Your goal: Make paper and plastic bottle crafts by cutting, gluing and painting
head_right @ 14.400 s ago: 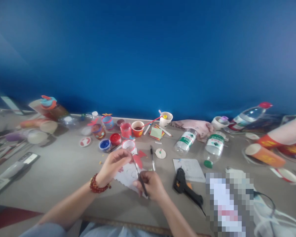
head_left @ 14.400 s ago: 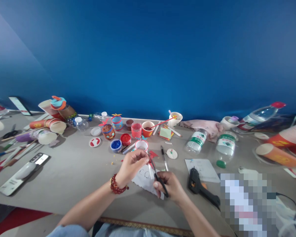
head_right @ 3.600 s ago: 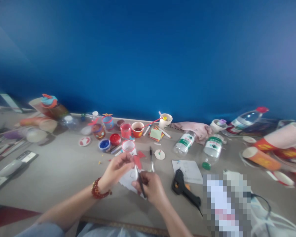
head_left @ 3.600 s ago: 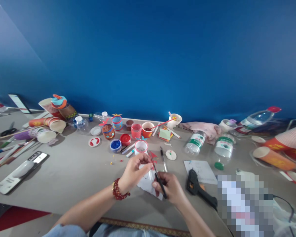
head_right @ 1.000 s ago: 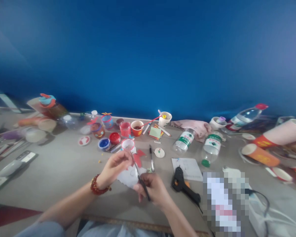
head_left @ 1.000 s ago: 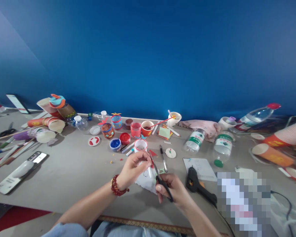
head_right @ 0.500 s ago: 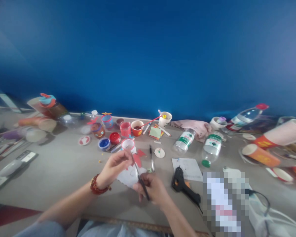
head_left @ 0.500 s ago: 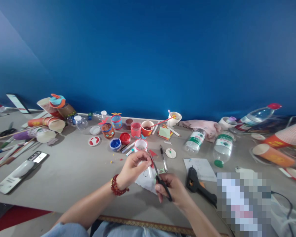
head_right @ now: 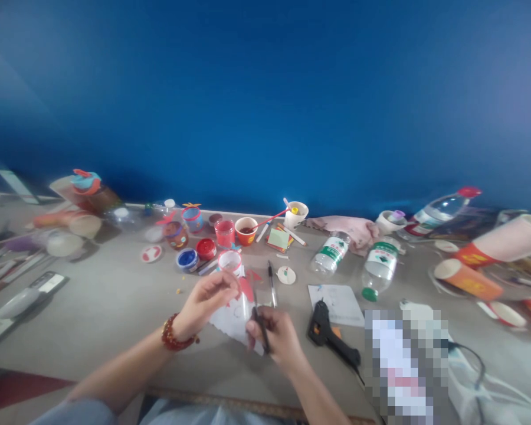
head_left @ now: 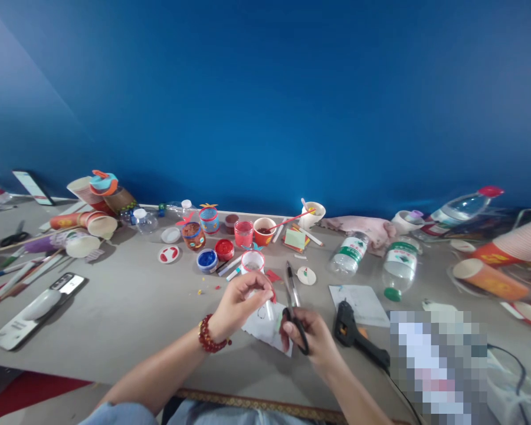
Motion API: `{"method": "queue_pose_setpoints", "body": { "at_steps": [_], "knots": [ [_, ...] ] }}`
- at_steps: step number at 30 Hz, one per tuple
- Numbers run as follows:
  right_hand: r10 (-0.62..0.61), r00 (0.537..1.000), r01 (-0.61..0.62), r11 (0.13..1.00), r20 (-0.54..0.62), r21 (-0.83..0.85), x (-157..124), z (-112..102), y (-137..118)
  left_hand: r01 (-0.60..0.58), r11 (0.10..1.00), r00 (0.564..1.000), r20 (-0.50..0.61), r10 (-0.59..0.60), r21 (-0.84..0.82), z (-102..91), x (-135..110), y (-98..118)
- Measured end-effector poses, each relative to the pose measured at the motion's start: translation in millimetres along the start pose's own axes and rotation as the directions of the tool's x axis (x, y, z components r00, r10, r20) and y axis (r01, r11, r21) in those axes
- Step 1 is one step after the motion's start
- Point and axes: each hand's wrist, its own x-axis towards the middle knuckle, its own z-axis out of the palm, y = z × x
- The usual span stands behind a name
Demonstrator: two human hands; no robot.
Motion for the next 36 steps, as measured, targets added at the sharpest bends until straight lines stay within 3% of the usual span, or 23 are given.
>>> {"method": "queue_pose_setpoints", "body": {
  "at_steps": [4,7,15,22,26,32,34,36],
  "knots": [
    [-0.069,0.987,0.08,0.994,-0.148,0.075,-1,4,-17,-0.024,1.0,1.0,-0.007,0.024,0.01,2.5,-1,1],
    [-0.022,0.987,0.059,0.969,-0.157,0.239,3,11,-24,-0.056,0.998,0.998,0.005,0.056,0.017,4.4,-1,0],
    [0.064,0.997,-0.079,0.823,0.045,0.562,9,25,-28,-0.147,0.989,0.989,0.022,0.147,0.002,3.7,-4,-5],
    [0.167,0.959,-0.281,0.663,0.229,0.694,7,27,-32,-0.311,0.95,0.947,0.102,0.306,0.032,-0.3,-4,-2],
    [0.203,0.941,-0.339,0.621,0.272,0.707,4,27,-35,-0.361,0.927,0.927,0.15,0.344,0.1,-2.3,-5,-2],
    [0.192,0.942,-0.332,0.663,0.276,0.671,1,29,-38,-0.42,0.9,0.896,0.206,0.392,0.114,-2.2,-5,2],
    [0.173,0.963,-0.267,0.734,0.209,0.625,1,30,-39,-0.419,0.902,0.895,0.214,0.391,0.106,-2.2,-5,2],
    [0.11,0.993,-0.119,0.849,0.048,0.516,0,29,-41,-0.395,0.916,0.906,0.196,0.375,0.076,-2.6,-6,2]
  ]
}}
